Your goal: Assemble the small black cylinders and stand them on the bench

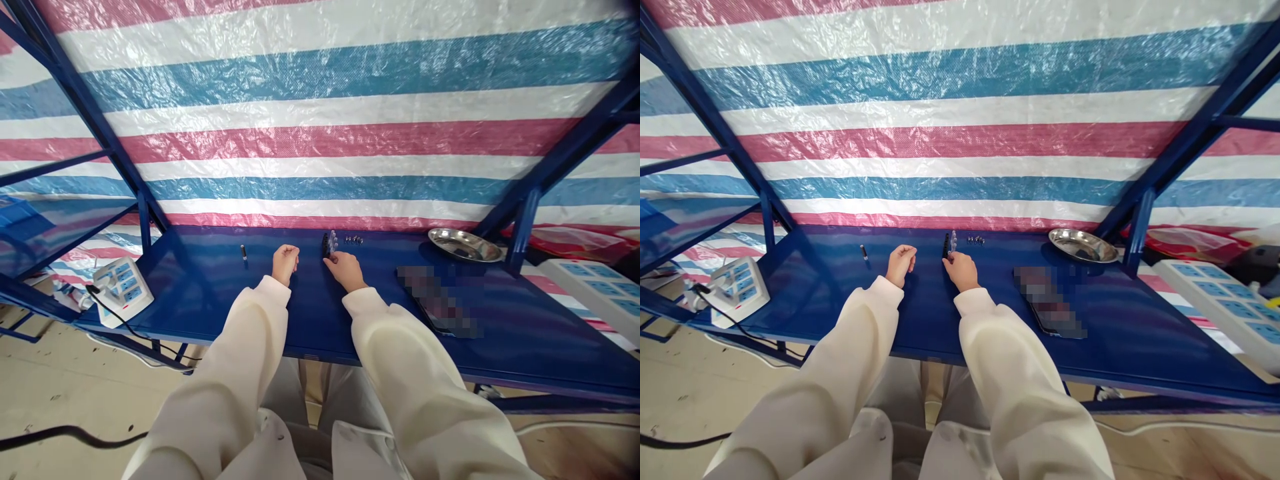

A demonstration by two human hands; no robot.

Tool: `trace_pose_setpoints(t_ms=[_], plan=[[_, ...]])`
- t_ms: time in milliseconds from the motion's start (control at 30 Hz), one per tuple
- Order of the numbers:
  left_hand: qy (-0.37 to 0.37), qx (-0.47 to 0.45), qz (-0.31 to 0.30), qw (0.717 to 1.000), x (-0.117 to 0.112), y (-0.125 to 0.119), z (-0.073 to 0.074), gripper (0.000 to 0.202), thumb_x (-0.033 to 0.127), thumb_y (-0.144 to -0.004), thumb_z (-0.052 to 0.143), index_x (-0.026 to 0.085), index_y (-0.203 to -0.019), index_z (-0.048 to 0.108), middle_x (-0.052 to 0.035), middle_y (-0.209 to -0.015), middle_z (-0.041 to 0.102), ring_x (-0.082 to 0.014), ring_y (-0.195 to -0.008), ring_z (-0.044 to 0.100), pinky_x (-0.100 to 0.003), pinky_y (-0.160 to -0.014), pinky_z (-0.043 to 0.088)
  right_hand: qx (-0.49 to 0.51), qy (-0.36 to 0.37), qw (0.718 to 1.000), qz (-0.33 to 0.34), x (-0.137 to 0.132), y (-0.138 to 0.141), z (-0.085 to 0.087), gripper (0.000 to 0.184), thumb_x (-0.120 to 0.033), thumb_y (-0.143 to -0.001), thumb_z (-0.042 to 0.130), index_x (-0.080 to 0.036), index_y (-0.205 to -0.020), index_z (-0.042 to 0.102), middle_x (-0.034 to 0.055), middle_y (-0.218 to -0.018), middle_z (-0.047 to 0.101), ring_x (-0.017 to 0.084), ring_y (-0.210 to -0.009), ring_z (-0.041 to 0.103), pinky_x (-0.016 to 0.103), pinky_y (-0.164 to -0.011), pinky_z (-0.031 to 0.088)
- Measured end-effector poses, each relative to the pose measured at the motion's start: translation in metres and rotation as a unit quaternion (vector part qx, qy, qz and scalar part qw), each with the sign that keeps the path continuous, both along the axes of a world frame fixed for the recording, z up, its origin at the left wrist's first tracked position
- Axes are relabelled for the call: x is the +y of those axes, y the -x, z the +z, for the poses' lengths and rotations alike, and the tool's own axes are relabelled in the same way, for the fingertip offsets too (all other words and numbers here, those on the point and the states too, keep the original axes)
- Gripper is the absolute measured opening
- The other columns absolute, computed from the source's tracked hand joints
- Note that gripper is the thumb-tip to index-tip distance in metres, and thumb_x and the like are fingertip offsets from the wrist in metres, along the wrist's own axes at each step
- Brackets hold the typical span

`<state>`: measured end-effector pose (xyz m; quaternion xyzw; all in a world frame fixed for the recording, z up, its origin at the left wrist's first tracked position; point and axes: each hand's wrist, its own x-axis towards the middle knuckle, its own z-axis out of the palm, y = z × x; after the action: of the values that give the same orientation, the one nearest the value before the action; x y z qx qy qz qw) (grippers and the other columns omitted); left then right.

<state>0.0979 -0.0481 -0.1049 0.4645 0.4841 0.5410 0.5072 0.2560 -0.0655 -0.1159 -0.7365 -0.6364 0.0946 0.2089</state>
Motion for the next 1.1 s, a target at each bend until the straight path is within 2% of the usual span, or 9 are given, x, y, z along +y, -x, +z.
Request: trace_pose_setpoints(t_ms=[467,700,833,1000,1067,1100], plan=[[-0.002,0.009,-0.006,1.000,-0.001,-0.001,0.002,0.009,0.016,-0.076,0.053,0.016,-0.068,0.049,0.0079,-0.043,0.045,-0.0039,-0.030,0.035,-0.019,-0.034,0.023,-0.003,0.004,1.000,-0.001,0.008,0.002,-0.004,0.025,-0.034,-0.086,0.051,-0.017,-0.091,0.068,0.0103,-0.093,0.070,0.022,-0.090,0.063,0.027,-0.072,0.043],[-0.002,0.008,-0.009,1.000,0.000,-0.001,0.001,0.009,0.016,-0.075,0.052,0.016,-0.068,0.049,0.0079,-0.044,0.045,-0.0039,-0.030,0.035,-0.019,-0.034,0.023,0.048,0.035,0.998,-0.005,0.004,-0.008,-0.001,0.021,-0.016,-0.082,0.053,-0.015,-0.098,0.067,0.0095,-0.096,0.070,0.019,-0.092,0.064,0.024,-0.077,0.044],[-0.002,0.013,-0.009,1.000,0.000,-0.001,0.001,0.009,0.016,-0.075,0.052,0.016,-0.067,0.049,0.0075,-0.044,0.045,-0.0041,-0.030,0.035,-0.019,-0.035,0.023,0.063,0.030,0.997,-0.045,0.002,-0.012,0.002,0.023,-0.026,-0.084,0.052,-0.015,-0.094,0.070,0.0096,-0.085,0.071,0.020,-0.089,0.065,0.026,-0.075,0.045],[-0.003,0.033,-0.003,0.999,0.001,-0.001,-0.002,0.009,0.017,-0.076,0.053,0.016,-0.068,0.049,0.0066,-0.046,0.045,-0.0048,-0.035,0.037,-0.018,-0.038,0.026,0.038,0.033,0.998,-0.049,0.000,-0.008,0.002,0.027,-0.033,-0.086,0.050,-0.017,-0.088,0.072,0.0091,-0.077,0.070,0.020,-0.083,0.065,0.027,-0.074,0.045],[-0.030,0.039,0.031,0.998,0.001,0.000,-0.002,0.004,0.017,-0.075,0.056,0.016,-0.075,0.052,0.0060,-0.051,0.048,-0.0052,-0.040,0.041,-0.018,-0.042,0.031,0.032,0.029,0.998,-0.047,0.000,-0.007,0.001,0.029,-0.034,-0.086,0.050,-0.017,-0.089,0.072,0.0090,-0.074,0.069,0.020,-0.082,0.065,0.027,-0.073,0.045],[-0.058,0.035,0.065,0.996,0.000,0.001,-0.001,0.010,0.017,-0.075,0.057,0.017,-0.084,0.054,0.0053,-0.056,0.050,-0.0053,-0.044,0.044,-0.017,-0.045,0.035,0.032,0.028,0.998,-0.047,0.000,-0.007,0.001,0.029,-0.034,-0.085,0.050,-0.016,-0.089,0.072,0.0090,-0.073,0.068,0.021,-0.082,0.065,0.027,-0.072,0.045]])
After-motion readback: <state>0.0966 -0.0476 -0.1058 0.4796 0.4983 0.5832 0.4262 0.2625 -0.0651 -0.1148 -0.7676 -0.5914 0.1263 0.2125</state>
